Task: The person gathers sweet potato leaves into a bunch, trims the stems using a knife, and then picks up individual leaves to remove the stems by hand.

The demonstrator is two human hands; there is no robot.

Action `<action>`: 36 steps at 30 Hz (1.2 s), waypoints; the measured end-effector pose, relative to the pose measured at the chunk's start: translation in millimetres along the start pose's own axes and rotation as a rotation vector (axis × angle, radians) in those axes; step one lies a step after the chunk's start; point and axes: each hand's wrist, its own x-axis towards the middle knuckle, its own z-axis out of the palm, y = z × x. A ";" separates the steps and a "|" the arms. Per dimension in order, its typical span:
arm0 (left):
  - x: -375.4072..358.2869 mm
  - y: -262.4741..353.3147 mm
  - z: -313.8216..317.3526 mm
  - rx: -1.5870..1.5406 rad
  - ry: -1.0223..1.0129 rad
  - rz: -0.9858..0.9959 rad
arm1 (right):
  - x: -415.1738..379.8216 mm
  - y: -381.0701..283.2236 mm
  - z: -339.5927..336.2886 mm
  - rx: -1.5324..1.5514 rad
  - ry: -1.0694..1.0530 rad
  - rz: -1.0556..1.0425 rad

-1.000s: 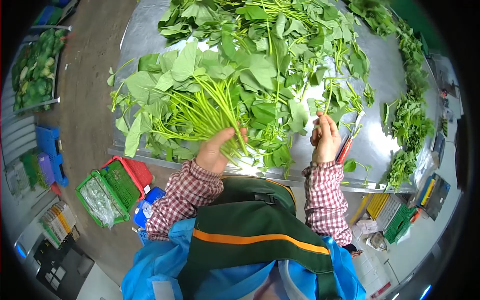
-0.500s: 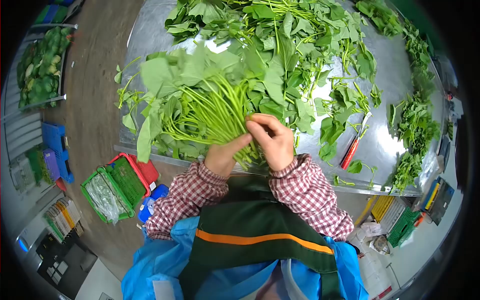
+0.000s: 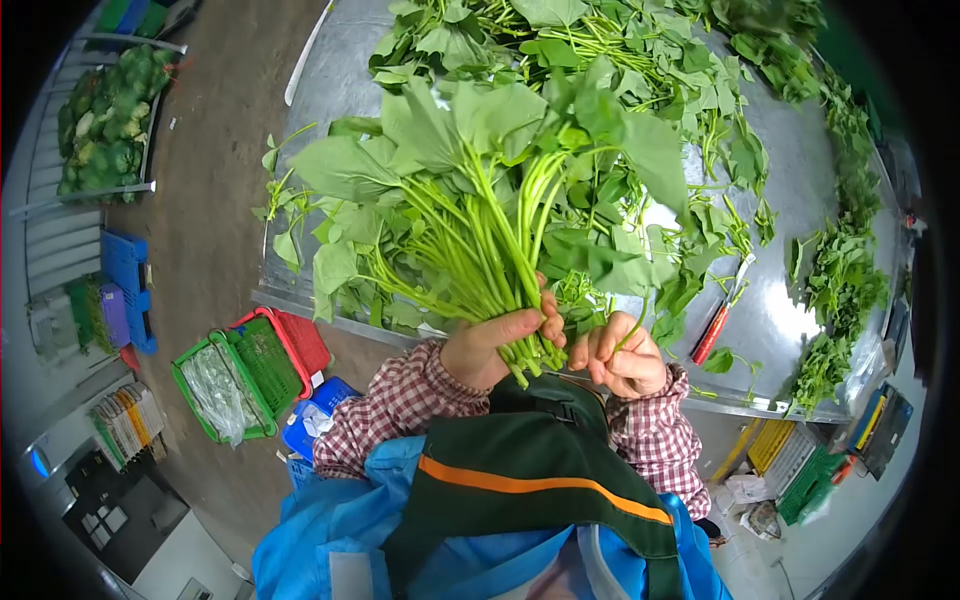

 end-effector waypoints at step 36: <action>87.4 -40.8 14.7 0.341 0.032 -0.413 | -130.3 25.4 -39.2 0.565 0.173 0.244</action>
